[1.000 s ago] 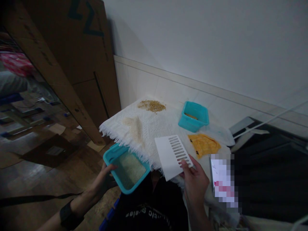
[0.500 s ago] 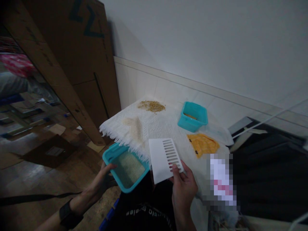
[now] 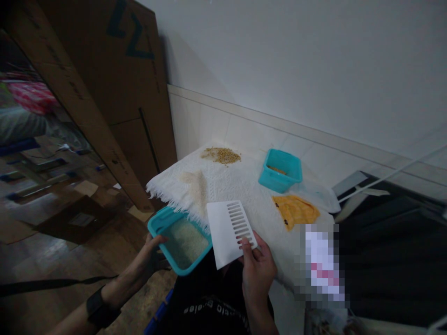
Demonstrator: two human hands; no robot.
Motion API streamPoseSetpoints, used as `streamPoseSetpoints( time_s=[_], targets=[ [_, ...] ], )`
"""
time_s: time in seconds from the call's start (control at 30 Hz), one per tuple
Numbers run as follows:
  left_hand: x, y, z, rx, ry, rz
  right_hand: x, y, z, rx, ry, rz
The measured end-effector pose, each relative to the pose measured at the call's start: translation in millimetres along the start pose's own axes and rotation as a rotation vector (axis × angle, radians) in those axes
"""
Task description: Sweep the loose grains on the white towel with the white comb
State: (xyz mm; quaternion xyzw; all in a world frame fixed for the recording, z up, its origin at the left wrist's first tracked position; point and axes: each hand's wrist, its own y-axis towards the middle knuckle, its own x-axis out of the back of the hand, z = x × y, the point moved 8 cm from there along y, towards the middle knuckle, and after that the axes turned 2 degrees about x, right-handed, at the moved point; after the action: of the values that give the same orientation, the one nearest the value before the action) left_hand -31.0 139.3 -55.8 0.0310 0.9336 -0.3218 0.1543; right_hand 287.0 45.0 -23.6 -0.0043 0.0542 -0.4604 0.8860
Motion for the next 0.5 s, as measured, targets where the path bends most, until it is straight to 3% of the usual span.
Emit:
streamPoseSetpoints(
  time_s=[0.2, 0.37, 0.5],
  targets=[
    [3.0, 3, -3, -0.033, 0.024, -0.031, -3, -9, -9, -0.043, -0.012, 0.113],
    [7.5, 8, 1, -0.025, 0.01, -0.038, 3, 24, 18, 0.081, 0.049, -0.055],
    [11.3, 9, 0, -0.033, 0.014, -0.049, -15, 42, 19, 0.043, 0.011, 0.011]
  ],
)
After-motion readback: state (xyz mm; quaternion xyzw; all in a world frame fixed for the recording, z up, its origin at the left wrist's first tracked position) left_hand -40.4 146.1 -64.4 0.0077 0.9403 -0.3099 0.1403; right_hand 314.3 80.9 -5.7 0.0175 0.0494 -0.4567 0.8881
